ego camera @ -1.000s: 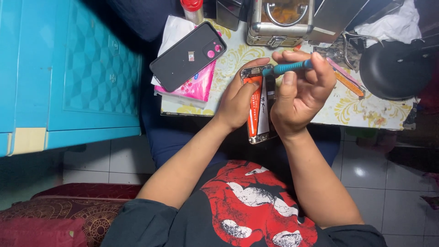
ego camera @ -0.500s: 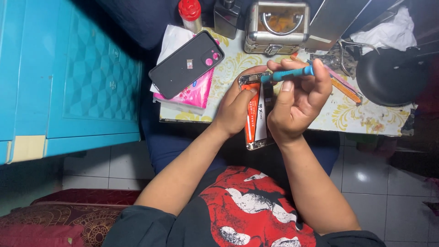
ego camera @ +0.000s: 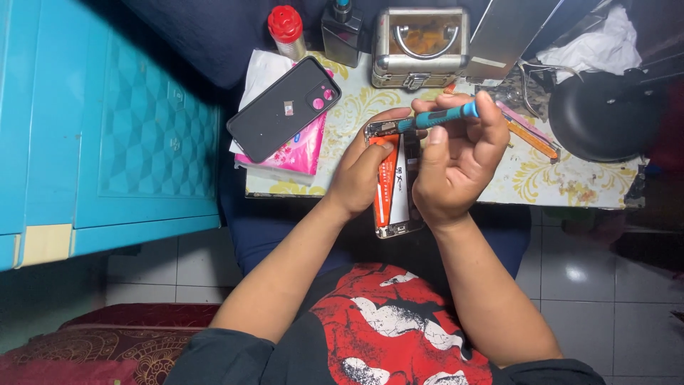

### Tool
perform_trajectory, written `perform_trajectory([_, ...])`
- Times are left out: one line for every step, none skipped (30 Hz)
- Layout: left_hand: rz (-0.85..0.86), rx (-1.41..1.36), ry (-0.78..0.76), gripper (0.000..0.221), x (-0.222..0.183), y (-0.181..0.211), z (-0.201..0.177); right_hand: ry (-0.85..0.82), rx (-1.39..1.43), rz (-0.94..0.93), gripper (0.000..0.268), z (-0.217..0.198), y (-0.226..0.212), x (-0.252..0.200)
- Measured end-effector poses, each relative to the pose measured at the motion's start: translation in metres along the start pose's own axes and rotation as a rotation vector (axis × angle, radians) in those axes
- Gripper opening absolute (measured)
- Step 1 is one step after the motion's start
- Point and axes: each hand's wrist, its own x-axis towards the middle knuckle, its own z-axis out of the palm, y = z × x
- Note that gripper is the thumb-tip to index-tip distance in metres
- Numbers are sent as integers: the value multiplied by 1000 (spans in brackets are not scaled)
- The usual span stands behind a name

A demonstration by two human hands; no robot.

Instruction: Disassembling a smartphone to repair or replace internal components using a precision screwdriver.

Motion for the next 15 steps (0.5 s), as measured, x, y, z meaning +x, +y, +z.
perform_trajectory([-2, 1, -3, 48, -1, 3, 1, 3, -1, 0, 45, -1, 2, 2])
perform_trajectory([-47, 22, 20, 47, -1, 6, 2, -18, -8, -61, 49, -2, 4, 4])
perform_trajectory([-92, 43, 43, 45, -1, 10, 2, -39, -14, -122, 53, -3, 6, 6])
perform_trajectory([-92, 45, 41, 45, 0, 7, 1, -37, -14, -123, 53, -2, 5, 4])
perform_trajectory([-64, 2, 29, 46, 1, 4, -1, -19, 19, -66, 51, -1, 4, 3])
perform_trajectory([-38, -41, 17, 46, 1, 0, -2, -2, 53, -7, 49, -1, 3, 0])
perform_trajectory([-39, -41, 17, 46, 1, 0, -2, -1, 53, -7, 49, -1, 2, 0])
perform_trajectory([-17, -32, -7, 47, 1, 0, -2, -8, 45, -11, 51, -1, 1, 0])
perform_trajectory([5, -23, -32, 48, 2, 0, -3, -16, 37, -16, 53, -1, 1, 0])
perform_trajectory([5, -23, -34, 48, 2, -2, -3, -14, 36, -16, 53, -1, 1, 0])
perform_trajectory([12, -41, -29, 48, 2, -3, -3, -2, 48, -9, 54, 0, 1, 0])
perform_trajectory([20, -59, -23, 47, 2, -5, -4, 9, 60, -1, 55, 0, 2, 0])
perform_trajectory([20, -58, -23, 47, 2, -4, -3, 9, 61, -1, 55, 0, 2, 0])
perform_trajectory([10, -53, -26, 47, 1, -3, -3, 22, 59, 7, 55, 0, 2, 0])
perform_trajectory([1, -48, -28, 47, 1, -2, -2, 35, 57, 14, 55, 0, 2, -1])
